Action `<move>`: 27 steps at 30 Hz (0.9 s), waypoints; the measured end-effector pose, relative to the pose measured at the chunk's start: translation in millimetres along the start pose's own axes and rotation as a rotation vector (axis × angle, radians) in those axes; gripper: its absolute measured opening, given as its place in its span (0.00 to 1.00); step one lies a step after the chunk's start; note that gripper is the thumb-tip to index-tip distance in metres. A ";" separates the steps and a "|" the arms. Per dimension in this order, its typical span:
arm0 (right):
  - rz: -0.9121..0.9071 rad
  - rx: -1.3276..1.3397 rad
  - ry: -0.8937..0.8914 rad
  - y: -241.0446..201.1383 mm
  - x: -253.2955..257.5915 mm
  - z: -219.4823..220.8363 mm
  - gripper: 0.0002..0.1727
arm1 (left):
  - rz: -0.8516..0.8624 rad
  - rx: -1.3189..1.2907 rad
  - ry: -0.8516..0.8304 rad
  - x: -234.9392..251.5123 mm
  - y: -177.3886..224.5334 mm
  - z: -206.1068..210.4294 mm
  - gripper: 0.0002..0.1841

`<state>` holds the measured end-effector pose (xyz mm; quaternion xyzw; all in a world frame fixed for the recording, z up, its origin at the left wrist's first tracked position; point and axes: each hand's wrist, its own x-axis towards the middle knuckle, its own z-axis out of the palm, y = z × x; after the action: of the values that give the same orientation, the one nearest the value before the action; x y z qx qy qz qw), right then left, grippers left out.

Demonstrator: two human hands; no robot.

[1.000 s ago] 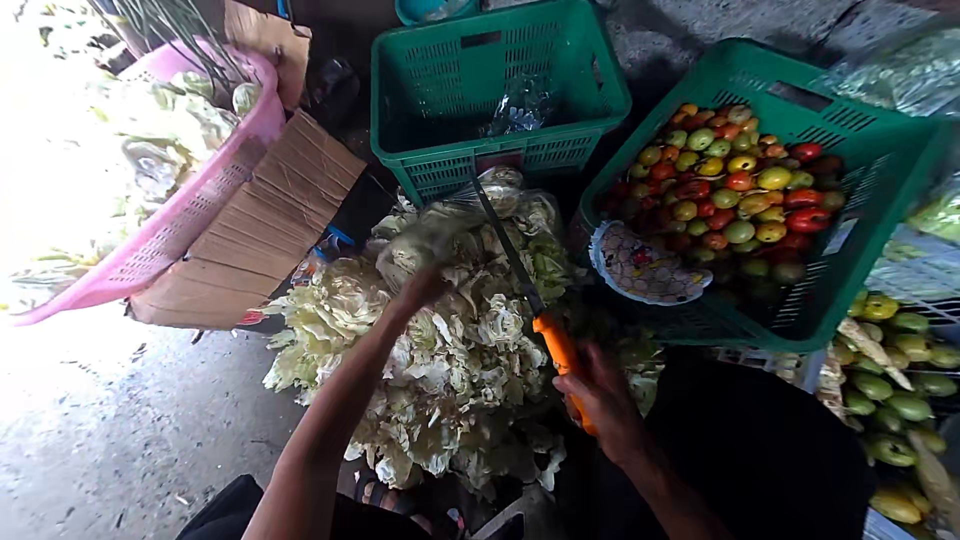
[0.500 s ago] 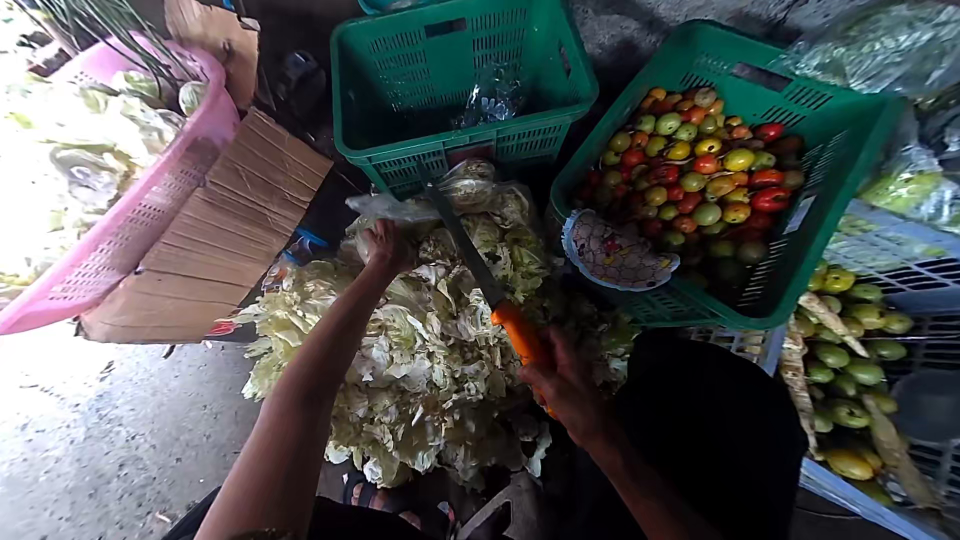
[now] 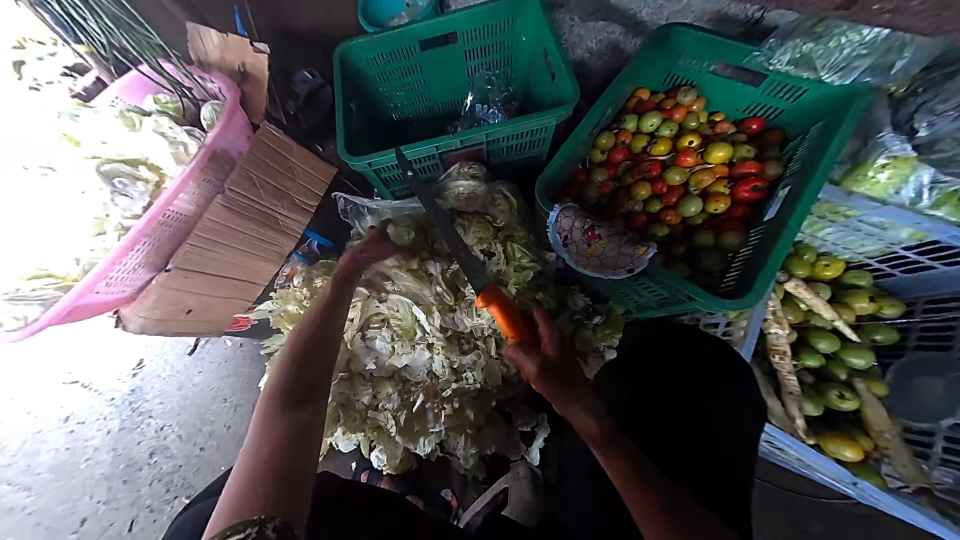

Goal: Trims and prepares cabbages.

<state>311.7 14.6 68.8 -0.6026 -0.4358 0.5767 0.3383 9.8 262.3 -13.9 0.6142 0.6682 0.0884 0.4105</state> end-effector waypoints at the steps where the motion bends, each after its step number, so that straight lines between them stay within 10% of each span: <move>1: -0.025 0.004 0.004 -0.2 -0.4 0.5 0.28 | 0.051 -0.219 -0.008 -14.3 -0.4 -3.5 0.48; 10: -0.195 0.182 -0.172 17.1 6.4 35.2 0.28 | 0.362 -1.577 0.242 -177.5 -65.9 38.5 0.35; 17: 0.077 -0.307 -0.233 93.1 28.7 90.4 0.33 | -0.140 -0.665 0.545 -216.5 -138.9 109.3 0.31; 21: 0.038 -0.564 -0.257 115.9 25.6 121.2 0.33 | -0.180 -0.679 0.514 -223.4 -139.1 104.0 0.28; 27: -0.116 -0.787 -0.255 130.5 3.1 166.0 0.28 | -0.331 -0.609 0.427 -209.3 -120.4 108.8 0.50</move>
<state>164.8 -49.4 -68.7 -0.5839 -0.6946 0.4163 0.0575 -27.9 5.6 -67.2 0.3164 0.7715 0.3405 0.4344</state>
